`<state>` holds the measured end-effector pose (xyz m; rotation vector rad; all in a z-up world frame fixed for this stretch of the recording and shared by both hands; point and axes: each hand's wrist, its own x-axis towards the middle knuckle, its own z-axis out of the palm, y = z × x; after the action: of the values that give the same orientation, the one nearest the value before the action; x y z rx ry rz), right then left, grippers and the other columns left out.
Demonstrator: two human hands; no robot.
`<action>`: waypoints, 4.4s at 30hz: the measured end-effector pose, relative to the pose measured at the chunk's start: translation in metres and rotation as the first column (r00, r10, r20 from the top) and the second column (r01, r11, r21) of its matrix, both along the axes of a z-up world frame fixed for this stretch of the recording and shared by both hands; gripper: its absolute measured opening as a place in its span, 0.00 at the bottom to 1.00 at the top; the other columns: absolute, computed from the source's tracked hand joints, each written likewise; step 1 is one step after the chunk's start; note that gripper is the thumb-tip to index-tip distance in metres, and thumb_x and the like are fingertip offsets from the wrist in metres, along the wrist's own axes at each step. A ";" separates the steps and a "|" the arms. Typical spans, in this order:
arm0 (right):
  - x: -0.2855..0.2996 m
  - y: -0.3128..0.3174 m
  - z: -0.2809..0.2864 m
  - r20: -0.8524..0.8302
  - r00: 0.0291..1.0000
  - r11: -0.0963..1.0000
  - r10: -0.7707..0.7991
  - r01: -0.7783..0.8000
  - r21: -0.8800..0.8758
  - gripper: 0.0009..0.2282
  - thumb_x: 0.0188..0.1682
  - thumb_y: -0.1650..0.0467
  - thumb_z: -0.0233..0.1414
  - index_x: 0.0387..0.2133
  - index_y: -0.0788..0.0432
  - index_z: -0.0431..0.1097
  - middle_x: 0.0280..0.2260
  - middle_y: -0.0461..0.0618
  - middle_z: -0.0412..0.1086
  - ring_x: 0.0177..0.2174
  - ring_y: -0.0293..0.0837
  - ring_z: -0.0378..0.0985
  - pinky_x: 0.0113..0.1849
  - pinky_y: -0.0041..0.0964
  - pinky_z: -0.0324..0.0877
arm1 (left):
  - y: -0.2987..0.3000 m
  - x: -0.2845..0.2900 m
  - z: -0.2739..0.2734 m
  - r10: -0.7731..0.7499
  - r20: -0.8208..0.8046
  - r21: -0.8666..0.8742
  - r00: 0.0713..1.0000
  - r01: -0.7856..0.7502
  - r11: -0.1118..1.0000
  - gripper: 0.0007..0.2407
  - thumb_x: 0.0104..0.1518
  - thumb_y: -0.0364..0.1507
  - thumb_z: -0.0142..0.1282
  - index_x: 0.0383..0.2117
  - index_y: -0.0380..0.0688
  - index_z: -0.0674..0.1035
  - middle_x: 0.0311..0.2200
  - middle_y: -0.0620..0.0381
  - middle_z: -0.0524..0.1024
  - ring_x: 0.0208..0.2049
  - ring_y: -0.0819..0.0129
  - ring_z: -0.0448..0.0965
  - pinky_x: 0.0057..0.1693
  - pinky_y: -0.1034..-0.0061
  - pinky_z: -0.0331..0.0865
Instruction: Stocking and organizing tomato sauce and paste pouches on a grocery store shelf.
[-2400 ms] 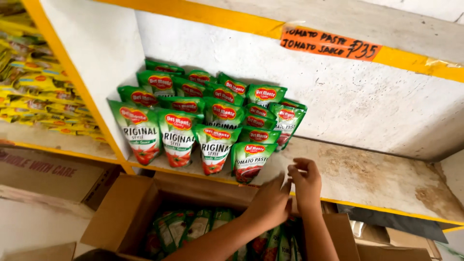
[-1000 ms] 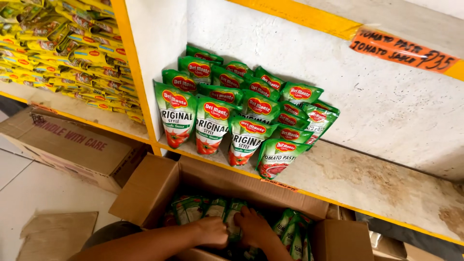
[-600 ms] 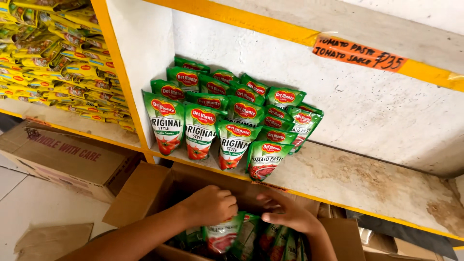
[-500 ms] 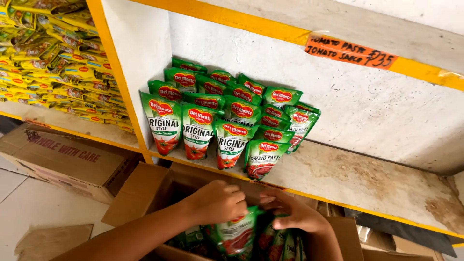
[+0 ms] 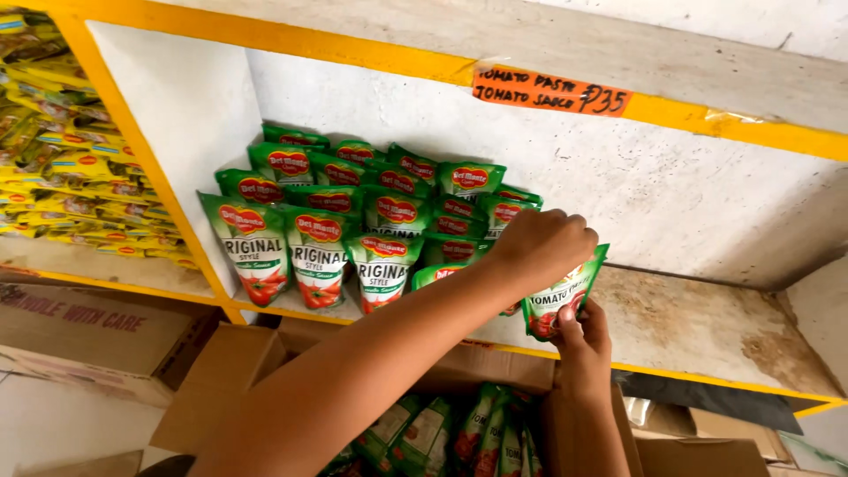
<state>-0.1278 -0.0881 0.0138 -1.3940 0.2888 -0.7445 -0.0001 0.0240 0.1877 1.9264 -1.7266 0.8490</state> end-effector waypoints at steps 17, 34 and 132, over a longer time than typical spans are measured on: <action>0.037 -0.006 0.033 -0.162 0.987 0.994 0.022 -0.039 -0.101 0.37 0.41 0.70 0.62 0.66 0.55 0.54 0.53 0.50 0.69 0.46 0.41 0.74 0.47 0.40 0.72 | -0.037 0.059 -0.052 0.026 -0.025 0.079 0.999 -0.024 0.997 0.04 0.49 0.31 0.61 0.21 0.46 0.83 0.25 0.51 0.80 0.31 0.53 0.84 0.34 0.58 0.75; 0.023 -0.041 0.004 -0.282 0.949 0.956 -0.140 0.056 -0.288 0.13 0.44 0.77 0.61 0.43 0.63 0.70 0.39 0.50 0.77 0.38 0.42 0.77 0.41 0.38 0.72 | -0.008 0.063 -0.052 0.288 -0.006 0.215 0.958 -0.280 0.936 0.09 0.55 0.36 0.58 0.23 0.49 0.84 0.27 0.55 0.80 0.35 0.56 0.81 0.48 0.54 0.67; 0.065 0.054 0.000 -0.295 0.817 0.702 -0.496 0.178 -0.689 0.41 0.34 0.61 0.69 0.60 0.64 0.55 0.35 0.59 0.77 0.33 0.53 0.81 0.36 0.45 0.74 | 0.115 0.003 -0.185 0.462 -0.260 -0.083 0.848 -0.496 0.864 0.12 0.45 0.27 0.59 0.37 0.42 0.78 0.35 0.49 0.72 0.35 0.53 0.76 0.37 0.60 0.73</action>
<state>-0.0628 -0.0341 0.0133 -2.2250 0.7522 -0.8549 0.0027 0.1390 0.0028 2.2870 -1.0226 0.8444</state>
